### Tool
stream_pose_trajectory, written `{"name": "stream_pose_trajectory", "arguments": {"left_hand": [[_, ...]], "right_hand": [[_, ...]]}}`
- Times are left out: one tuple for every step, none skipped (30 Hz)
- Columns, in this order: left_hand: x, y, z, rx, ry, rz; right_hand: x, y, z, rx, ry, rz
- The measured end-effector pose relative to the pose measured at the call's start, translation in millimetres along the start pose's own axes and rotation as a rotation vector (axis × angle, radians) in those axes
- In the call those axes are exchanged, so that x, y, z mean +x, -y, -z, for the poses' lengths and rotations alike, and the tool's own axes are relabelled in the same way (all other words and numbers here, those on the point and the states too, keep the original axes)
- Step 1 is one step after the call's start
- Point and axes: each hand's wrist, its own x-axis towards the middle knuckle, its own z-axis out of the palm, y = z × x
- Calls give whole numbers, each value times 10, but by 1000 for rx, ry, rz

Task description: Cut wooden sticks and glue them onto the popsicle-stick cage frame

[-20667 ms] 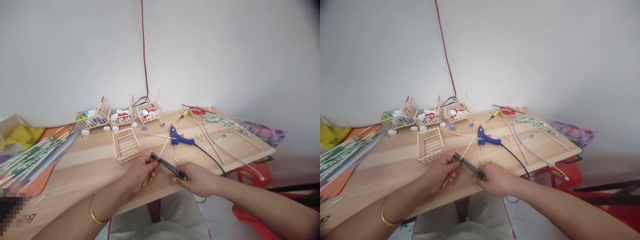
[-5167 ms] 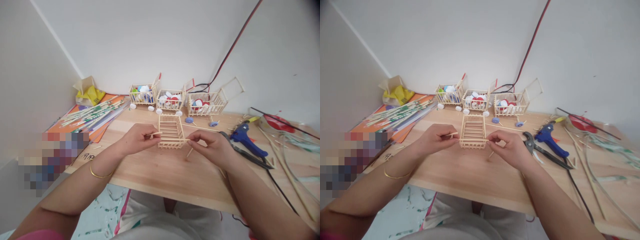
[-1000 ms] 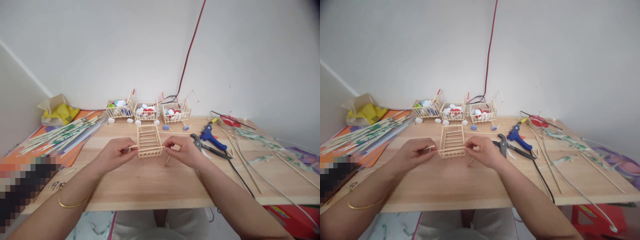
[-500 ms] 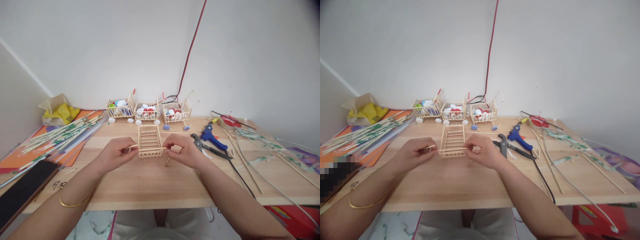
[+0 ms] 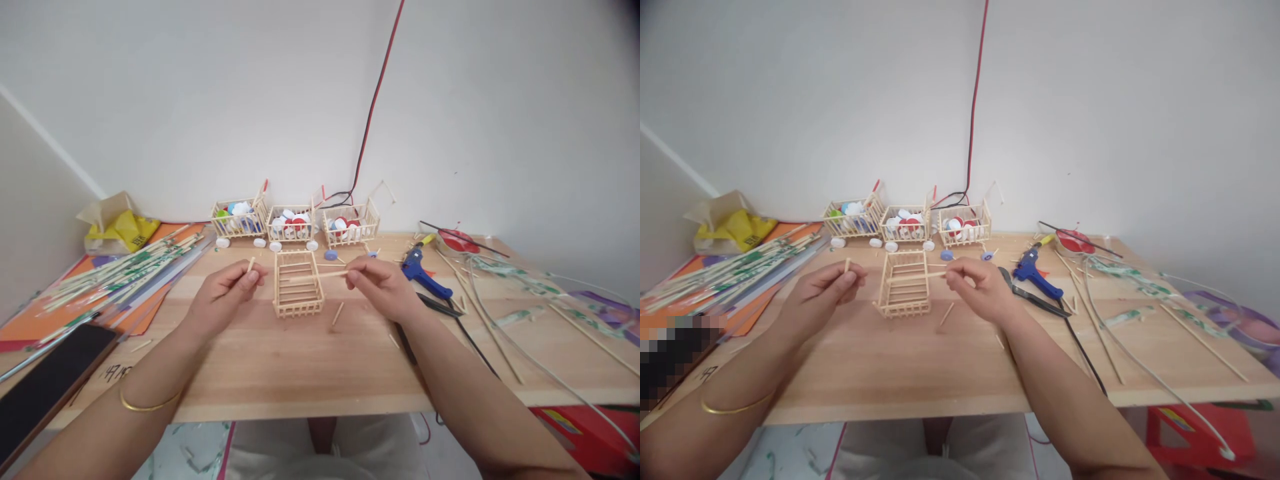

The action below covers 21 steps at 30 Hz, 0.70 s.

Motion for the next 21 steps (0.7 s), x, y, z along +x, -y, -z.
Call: {"name": "stream_pose_trajectory", "arguments": {"left_hand": [[-16,-19,9,3,-14,-34],[-39,-48,16,52,-19,-102],[-68,-83,19,131,6,-211],[-101,-118,16,199,50,-325],[-135,-150,4,247,93,-432],[-167,-175,-15,282,144,-529],[-195,-193,-40,318,190,-588],[-215,-204,-68,344,236,-620],[-225,-209,-94,358,287,-638],[-225,-209,-113,368,333,-638],[-214,-206,-121,379,356,-627],[-192,-198,-116,396,347,-597],[-161,-182,-97,426,296,-539],[-123,-157,-66,468,212,-462],[-78,-120,-27,518,110,-359],[-31,-69,15,570,8,-247],[17,-4,54,627,-43,-159],[63,74,85,680,-52,-103],[104,159,106,721,-40,-56],[138,247,114,743,-21,-25],[164,332,112,749,9,-8]], "right_hand": [[-10,33,-20,-22,40,89],[-25,72,-54,-53,67,177],[-45,116,-99,-88,63,260],[-68,161,-152,-135,41,321],[-90,205,-207,-193,0,366],[-111,245,-261,-248,-22,411],[-127,278,-308,-294,-35,454],[-138,303,-347,-333,-37,491],[-143,318,-373,-359,-22,526],[-143,321,-386,-370,1,555],[-138,313,-385,-370,24,572],[-130,291,-370,-361,34,572],[-118,256,-341,-352,23,543],[-103,209,-301,-350,-16,485],[-86,151,-252,-356,-83,399],[-68,85,-199,-380,-162,276],[-50,13,-146,-405,-235,165],[-33,-59,-97,-412,-280,72],[-16,-130,-55,-413,-294,6],[-2,-195,-23,-420,-287,-39],[10,-251,-3,-427,-270,-69]]}}
